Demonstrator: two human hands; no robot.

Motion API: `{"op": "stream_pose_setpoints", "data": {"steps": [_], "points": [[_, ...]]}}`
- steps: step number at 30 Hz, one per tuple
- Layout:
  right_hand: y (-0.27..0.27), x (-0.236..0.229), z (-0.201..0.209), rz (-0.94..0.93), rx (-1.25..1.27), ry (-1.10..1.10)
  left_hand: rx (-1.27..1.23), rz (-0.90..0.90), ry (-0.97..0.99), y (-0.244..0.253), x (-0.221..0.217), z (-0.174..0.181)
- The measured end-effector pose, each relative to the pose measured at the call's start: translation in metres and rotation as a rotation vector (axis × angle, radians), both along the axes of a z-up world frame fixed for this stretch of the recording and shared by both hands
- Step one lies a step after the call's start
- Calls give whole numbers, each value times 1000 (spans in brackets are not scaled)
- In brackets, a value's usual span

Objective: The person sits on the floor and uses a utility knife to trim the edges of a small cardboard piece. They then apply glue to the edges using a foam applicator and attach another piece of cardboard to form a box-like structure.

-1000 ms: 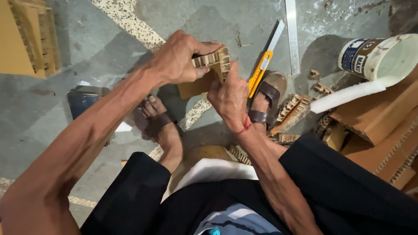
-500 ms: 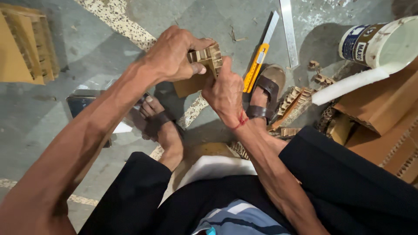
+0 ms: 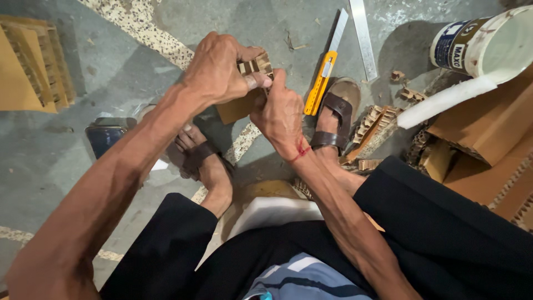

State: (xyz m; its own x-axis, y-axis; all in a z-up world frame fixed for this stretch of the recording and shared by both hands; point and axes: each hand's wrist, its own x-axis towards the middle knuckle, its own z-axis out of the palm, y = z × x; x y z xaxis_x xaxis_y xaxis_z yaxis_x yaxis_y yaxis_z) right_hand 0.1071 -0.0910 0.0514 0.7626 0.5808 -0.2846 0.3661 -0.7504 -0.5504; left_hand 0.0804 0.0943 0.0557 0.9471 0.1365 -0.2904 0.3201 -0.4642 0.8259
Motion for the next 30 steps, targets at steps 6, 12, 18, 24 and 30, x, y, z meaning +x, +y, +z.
{"op": "stream_pose_setpoints", "data": {"steps": [6,12,18,24,30], "points": [[1,3,4,1,68,56,-3,56,55,-4,2,4],[1,-1,2,-40,1,34,-58,39,198,-8,8,26],[0,1,2,-49,32,83,11,-164,288,0,26,15],[-2,-1,5,-56,46,98,-204,-343,604,17,53,2],[0,-1,6,-83,67,63,-316,-440,630,23,59,-10]]}}
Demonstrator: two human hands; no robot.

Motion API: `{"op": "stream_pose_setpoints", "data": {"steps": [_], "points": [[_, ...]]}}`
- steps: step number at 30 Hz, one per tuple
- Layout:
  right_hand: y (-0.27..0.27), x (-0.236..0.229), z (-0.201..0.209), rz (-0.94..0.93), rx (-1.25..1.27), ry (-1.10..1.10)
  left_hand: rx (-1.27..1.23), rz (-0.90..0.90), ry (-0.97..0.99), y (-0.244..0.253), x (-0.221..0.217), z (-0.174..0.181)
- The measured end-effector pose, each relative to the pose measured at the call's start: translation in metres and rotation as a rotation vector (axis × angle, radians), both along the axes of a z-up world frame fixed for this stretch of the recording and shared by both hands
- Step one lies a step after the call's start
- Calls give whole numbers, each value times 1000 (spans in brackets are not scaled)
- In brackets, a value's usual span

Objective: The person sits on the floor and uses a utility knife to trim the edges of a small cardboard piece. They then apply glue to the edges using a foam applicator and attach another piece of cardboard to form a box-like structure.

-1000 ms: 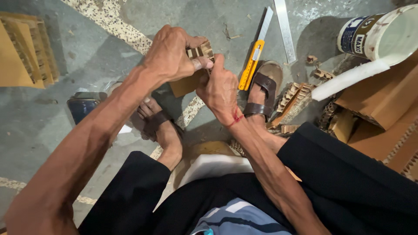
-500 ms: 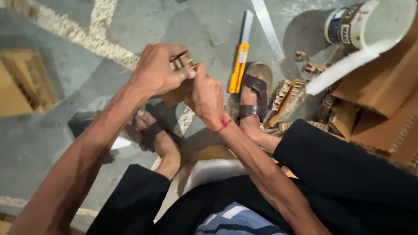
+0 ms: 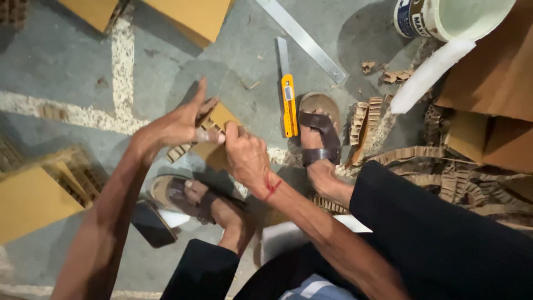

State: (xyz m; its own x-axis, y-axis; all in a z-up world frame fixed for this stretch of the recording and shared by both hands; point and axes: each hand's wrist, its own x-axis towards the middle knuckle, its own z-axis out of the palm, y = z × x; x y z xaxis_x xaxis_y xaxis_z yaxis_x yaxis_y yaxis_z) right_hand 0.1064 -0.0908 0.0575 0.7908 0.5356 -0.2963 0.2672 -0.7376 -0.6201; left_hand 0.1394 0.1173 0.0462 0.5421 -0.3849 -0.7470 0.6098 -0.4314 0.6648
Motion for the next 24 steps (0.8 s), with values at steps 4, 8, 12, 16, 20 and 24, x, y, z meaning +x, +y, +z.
{"op": "stream_pose_setpoints", "data": {"steps": [4,8,12,16,20,24], "points": [[-2,2,3,-17,24,6,-9,17,44,-3,4,6],[-2,4,3,-30,9,27,70,-27,53,-9,17,15],[0,4,1,-29,-7,18,64,26,106,-13,22,23],[0,3,0,-20,-20,-18,135,29,92,-16,25,30],[1,2,0,-25,-52,-12,160,48,24,-18,21,35],[1,4,4,-42,-33,4,217,71,-14,-21,21,43]]}}
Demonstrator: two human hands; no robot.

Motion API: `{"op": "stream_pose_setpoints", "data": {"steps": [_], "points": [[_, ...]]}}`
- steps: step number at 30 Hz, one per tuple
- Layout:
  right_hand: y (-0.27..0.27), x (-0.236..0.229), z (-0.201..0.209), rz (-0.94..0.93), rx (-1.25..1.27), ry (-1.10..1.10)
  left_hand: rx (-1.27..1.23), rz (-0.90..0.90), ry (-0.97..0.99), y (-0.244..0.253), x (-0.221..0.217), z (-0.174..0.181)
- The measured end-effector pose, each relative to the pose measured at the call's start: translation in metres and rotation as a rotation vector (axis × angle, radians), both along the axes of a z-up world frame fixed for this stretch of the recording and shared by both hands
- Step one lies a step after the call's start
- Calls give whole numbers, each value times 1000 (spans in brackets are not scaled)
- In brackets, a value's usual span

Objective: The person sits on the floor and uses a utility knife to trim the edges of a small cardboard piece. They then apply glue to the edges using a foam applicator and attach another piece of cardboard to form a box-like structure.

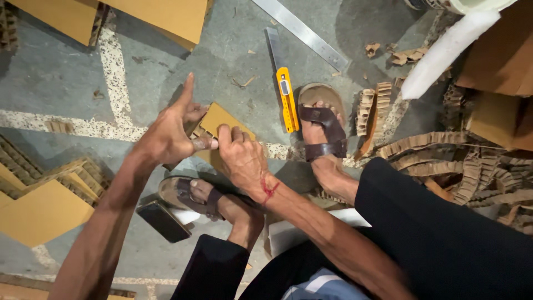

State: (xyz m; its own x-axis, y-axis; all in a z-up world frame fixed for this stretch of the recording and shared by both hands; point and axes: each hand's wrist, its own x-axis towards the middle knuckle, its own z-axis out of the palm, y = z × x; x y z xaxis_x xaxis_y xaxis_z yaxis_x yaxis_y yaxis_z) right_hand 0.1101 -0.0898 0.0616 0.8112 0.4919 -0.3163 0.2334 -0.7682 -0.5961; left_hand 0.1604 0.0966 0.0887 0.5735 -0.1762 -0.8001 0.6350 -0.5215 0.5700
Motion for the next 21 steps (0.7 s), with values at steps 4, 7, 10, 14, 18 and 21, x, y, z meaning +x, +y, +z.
{"op": "stream_pose_setpoints", "data": {"steps": [4,7,10,14,18,21], "points": [[0,1,-2,8,23,9,104,-2,14,-6,2,7],[0,-2,-4,0,26,-13,137,46,10,-9,0,12],[1,-3,-6,0,17,-24,84,192,-5,-13,-4,13],[1,-4,-6,-9,28,-18,165,189,-31,-16,-5,20],[0,-4,-6,-6,38,-17,212,177,-59,-22,-4,28],[1,-3,-6,-17,42,-43,214,188,-98,-23,-9,29]]}}
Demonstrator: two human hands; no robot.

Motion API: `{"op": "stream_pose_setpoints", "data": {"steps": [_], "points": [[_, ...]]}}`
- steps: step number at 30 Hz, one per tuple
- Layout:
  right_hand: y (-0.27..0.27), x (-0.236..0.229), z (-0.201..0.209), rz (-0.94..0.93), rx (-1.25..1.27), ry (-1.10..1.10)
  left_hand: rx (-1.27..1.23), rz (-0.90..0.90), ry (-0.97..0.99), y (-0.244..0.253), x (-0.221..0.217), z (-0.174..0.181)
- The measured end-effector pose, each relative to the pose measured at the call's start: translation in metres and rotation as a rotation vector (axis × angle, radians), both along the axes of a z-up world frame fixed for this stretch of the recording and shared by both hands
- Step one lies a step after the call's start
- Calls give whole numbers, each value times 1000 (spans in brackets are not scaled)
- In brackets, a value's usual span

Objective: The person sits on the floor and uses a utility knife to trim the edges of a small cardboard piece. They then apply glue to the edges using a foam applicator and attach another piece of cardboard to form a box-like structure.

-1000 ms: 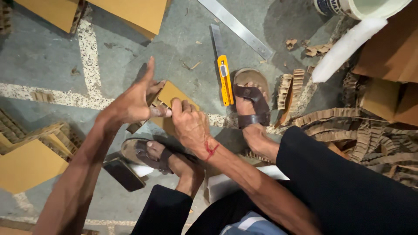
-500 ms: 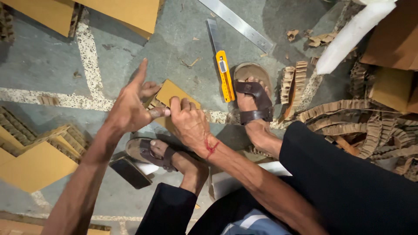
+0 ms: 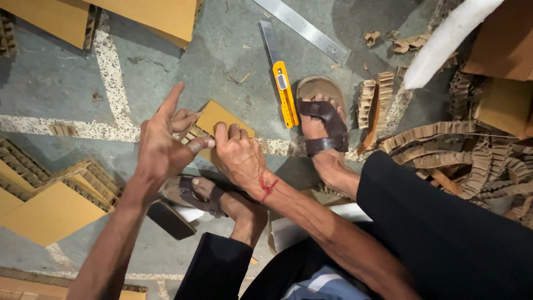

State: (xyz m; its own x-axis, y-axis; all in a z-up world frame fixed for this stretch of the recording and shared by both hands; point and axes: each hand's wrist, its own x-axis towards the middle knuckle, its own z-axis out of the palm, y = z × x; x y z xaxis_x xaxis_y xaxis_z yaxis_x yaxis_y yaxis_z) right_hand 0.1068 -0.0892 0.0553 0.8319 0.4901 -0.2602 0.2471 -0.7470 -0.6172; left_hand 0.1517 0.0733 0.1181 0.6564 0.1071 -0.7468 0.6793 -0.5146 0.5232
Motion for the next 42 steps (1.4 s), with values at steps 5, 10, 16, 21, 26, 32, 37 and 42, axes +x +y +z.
{"op": "stream_pose_setpoints", "data": {"steps": [5,10,16,21,26,32,37,42], "points": [[0,0,1,-10,4,31,-28,45,-135,-3,-16,-9],[0,0,1,-19,18,27,185,-241,-391,3,-26,-9],[0,-1,-1,-4,16,38,230,-175,-361,7,-13,18],[-2,-4,-8,18,16,-13,236,-128,-563,35,-14,46],[-1,0,-5,20,6,19,227,-458,-142,66,-34,-20],[1,-1,-5,-11,-8,7,-40,-182,-140,58,-24,-78],[0,-1,-3,11,-10,14,-110,-36,171,55,0,-93],[-2,0,-1,24,-8,10,-58,-274,280,47,8,-96]]}}
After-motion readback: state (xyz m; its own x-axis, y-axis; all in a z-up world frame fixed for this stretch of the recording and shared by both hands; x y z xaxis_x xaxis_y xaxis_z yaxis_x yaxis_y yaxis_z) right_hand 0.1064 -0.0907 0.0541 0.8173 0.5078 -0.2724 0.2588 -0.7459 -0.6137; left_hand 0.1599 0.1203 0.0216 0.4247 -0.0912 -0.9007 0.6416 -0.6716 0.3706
